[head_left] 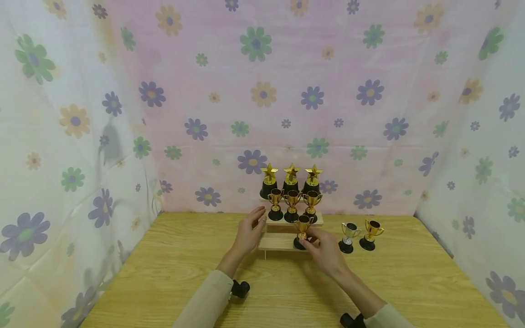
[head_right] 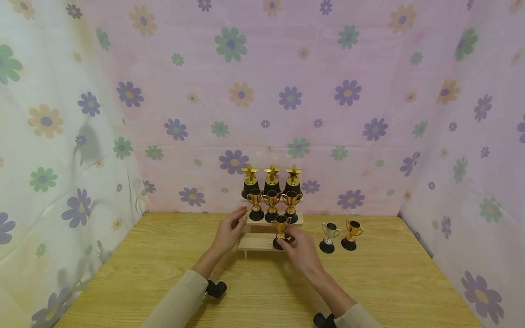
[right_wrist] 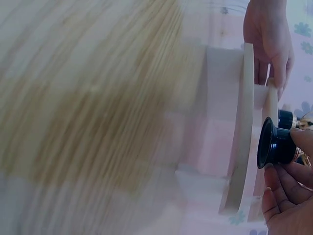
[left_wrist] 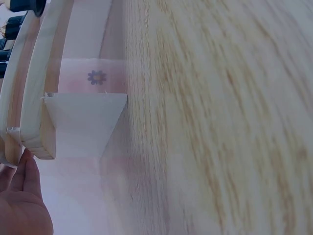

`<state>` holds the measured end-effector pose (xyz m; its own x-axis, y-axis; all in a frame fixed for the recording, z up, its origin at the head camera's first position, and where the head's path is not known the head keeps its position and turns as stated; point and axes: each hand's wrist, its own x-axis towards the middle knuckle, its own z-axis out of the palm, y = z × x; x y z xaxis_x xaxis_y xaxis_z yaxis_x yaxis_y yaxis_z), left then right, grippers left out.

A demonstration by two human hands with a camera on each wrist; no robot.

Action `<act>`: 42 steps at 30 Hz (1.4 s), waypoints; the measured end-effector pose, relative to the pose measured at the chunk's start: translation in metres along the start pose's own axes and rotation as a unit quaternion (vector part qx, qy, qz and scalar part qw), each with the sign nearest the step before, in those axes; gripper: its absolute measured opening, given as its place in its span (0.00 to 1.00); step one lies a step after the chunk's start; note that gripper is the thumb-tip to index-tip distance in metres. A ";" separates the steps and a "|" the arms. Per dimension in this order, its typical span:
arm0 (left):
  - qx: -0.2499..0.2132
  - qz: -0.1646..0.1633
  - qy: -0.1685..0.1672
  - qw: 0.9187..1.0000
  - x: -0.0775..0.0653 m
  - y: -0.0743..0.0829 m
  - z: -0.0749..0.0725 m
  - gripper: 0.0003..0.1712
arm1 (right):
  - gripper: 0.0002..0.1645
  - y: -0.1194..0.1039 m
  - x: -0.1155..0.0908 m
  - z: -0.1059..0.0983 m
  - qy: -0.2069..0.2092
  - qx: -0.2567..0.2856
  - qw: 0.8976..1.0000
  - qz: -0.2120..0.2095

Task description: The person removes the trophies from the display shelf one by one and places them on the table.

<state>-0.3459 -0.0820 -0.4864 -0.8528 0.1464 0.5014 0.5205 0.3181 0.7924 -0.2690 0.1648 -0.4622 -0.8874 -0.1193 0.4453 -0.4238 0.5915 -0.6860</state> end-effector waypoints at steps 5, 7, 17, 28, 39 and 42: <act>-0.003 -0.005 -0.002 1.000 -0.001 -0.001 0.000 0.22 | 0.09 0.006 -0.004 -0.007 0.001 -0.005 1.000 0.017; -0.003 -0.005 -0.001 1.000 -0.001 -0.002 0.000 0.22 | 0.09 0.008 -0.005 -0.009 0.002 -0.010 1.000 0.016; -0.003 0.001 0.001 1.000 0.000 -0.001 0.000 0.22 | 0.07 0.018 -0.009 -0.021 0.015 -0.047 0.999 -0.015; -0.004 0.007 0.002 1.000 0.000 -0.002 0.001 0.22 | 0.07 0.027 -0.015 -0.029 0.033 -0.067 0.997 -0.014; -0.007 0.009 0.004 1.000 -0.001 0.000 0.001 0.21 | 0.06 0.034 -0.018 -0.034 0.029 -0.069 0.997 -0.003; -0.007 0.011 0.005 1.000 0.000 -0.001 0.001 0.21 | 0.06 0.035 -0.019 -0.035 0.028 -0.071 0.997 -0.005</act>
<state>-0.3460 -0.0811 -0.4878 -0.8402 0.1435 0.5229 0.5404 0.3010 0.7857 -0.2606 0.2159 -0.4750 -0.8703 -0.0836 0.4854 -0.3989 0.6978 -0.5950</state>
